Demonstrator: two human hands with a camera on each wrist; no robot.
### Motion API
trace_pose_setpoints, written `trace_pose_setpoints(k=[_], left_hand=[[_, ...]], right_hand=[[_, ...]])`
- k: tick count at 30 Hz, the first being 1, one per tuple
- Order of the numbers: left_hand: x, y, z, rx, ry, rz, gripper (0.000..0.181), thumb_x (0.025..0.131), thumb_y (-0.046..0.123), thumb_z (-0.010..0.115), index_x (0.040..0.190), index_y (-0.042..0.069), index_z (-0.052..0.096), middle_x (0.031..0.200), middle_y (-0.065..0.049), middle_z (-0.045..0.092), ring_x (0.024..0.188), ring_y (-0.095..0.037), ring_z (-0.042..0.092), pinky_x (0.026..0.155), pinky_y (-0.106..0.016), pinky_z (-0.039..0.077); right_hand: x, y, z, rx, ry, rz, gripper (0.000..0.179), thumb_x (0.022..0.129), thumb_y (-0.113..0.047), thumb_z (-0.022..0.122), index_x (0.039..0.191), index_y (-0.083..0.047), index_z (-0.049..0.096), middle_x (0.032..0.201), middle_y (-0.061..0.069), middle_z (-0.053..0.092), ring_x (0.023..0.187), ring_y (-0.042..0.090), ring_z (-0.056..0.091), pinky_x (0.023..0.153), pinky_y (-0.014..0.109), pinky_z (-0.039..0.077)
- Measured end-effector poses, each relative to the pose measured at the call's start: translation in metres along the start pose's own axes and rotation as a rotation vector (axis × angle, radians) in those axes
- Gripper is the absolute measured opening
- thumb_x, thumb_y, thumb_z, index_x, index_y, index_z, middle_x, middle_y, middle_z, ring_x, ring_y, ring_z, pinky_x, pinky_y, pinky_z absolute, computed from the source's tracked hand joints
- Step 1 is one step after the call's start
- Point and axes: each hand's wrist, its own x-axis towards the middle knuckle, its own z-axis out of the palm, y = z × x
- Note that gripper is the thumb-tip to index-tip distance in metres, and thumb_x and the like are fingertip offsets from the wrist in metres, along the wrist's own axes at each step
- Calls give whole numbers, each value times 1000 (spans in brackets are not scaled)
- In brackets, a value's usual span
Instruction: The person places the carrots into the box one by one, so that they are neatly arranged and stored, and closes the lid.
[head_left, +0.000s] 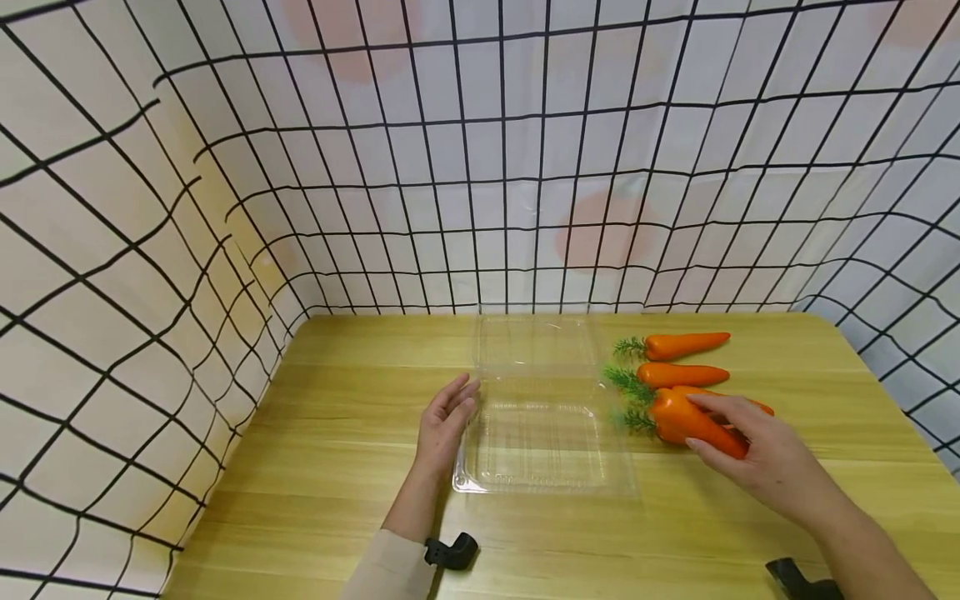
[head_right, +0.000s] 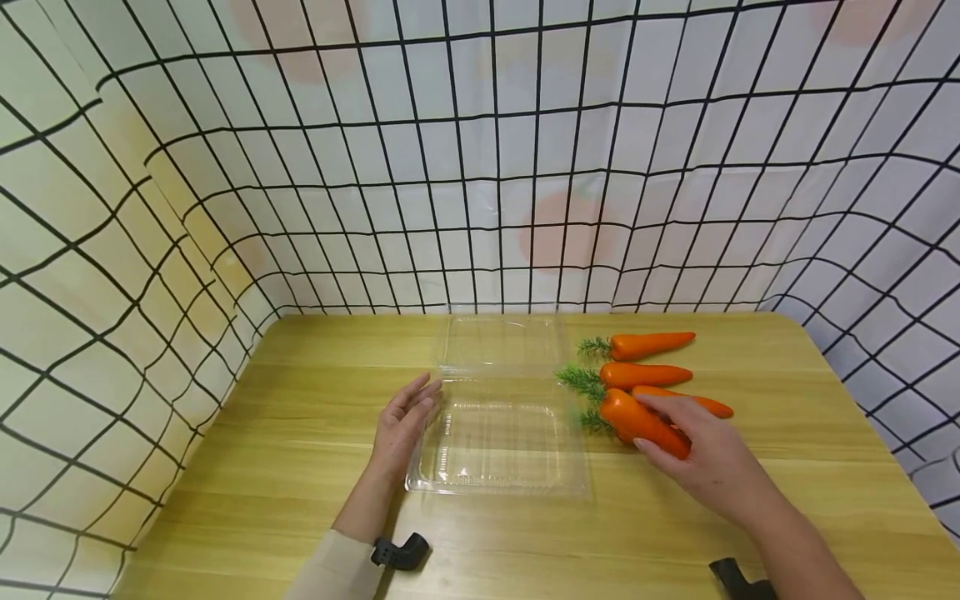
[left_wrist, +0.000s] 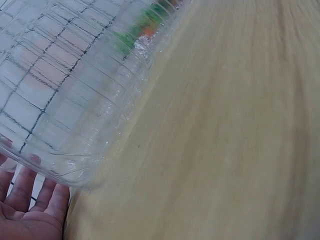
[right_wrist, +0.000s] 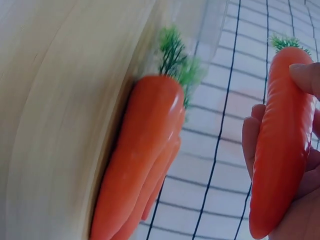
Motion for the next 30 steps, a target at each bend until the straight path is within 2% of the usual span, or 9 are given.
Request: trace_pose_setpoints(k=[1, 5, 8, 13, 18, 23, 30], left_hand=[[0, 0, 0, -4, -1, 1, 48, 102, 5, 56, 148, -6, 47, 146, -27, 56, 139, -39, 52, 101, -19, 51], [0, 1, 0, -8, -1, -4, 48, 102, 6, 57, 148, -5, 47, 146, -26, 56, 139, -38, 53, 102, -19, 51], [0, 1, 0, -2, 1, -9, 48, 102, 6, 58, 147, -4, 48, 146, -26, 56, 139, -38, 53, 102, -19, 50], [0, 1, 0, 0, -3, -3, 48, 102, 7, 58, 147, -4, 48, 146, -27, 55, 139, -39, 52, 102, -19, 50], [1, 2, 0, -8, -4, -4, 48, 102, 7, 58, 147, -4, 48, 147, -27, 55, 139, -39, 51, 101, -18, 50], [1, 2, 0, -11, -6, -4, 48, 102, 6, 58, 147, -3, 48, 147, -27, 55, 139, -40, 51, 101, -18, 50], [0, 2, 0, -16, -9, -6, 49, 102, 6, 57, 148, -5, 47, 147, -28, 54, 140, -39, 51, 102, -19, 50]], right_hand=[[0, -3, 2, 5, 4, -10, 58, 83, -25, 86, 136, -19, 64, 128, 13, 68, 103, 29, 64, 75, 16, 47], [0, -17, 9, -2, 27, -67, 58, 78, -22, 89, 132, -21, 67, 125, 8, 70, 98, 11, 61, 76, 9, 45], [2, -27, 14, -5, 28, -101, 55, 76, -22, 90, 127, -22, 69, 119, 2, 71, 93, 4, 58, 76, 11, 45], [7, -40, 19, -5, 36, -158, 54, 75, -20, 91, 124, -25, 70, 116, -3, 72, 96, 10, 60, 81, 12, 44], [13, -50, 25, 23, 11, -194, 55, 77, -20, 90, 127, -25, 69, 116, -7, 69, 93, 3, 56, 76, 24, 51], [18, -59, 32, 57, -4, -234, 53, 76, -18, 90, 126, -23, 70, 113, -9, 70, 91, 2, 58, 74, 25, 54], [24, -71, 43, 104, -99, -206, 45, 84, -27, 84, 127, -26, 70, 115, -8, 73, 92, 6, 65, 74, 27, 57]])
